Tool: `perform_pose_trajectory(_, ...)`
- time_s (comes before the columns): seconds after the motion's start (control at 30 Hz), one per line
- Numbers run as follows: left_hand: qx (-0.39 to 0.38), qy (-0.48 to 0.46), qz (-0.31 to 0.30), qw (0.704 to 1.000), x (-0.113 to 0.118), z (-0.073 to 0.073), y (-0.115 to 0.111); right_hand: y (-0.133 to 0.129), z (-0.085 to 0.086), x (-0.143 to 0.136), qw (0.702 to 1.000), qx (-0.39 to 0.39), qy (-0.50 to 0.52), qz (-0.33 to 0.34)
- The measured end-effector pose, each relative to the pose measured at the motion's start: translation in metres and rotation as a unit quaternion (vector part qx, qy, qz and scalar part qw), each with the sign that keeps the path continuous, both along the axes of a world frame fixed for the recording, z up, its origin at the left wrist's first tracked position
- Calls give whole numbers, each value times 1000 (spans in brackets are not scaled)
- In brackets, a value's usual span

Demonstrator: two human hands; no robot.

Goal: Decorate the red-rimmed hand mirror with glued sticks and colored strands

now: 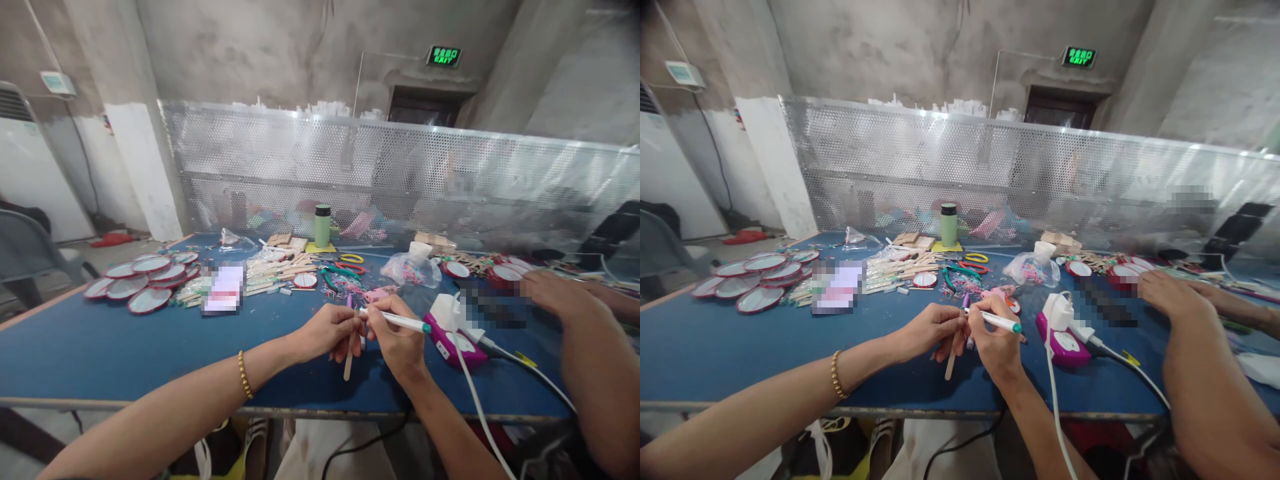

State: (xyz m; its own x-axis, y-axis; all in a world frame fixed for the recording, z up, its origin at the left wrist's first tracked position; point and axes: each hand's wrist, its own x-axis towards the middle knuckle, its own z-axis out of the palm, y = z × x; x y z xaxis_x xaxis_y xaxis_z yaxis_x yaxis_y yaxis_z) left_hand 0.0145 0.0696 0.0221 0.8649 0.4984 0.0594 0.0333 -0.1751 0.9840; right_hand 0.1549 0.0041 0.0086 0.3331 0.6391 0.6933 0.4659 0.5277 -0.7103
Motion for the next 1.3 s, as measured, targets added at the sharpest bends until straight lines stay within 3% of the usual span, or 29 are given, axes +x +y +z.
perform_pose_trajectory(1.3,-1,-6,-6,1000,-1,1,0,-1,2,-1,1000,-1,8,3)
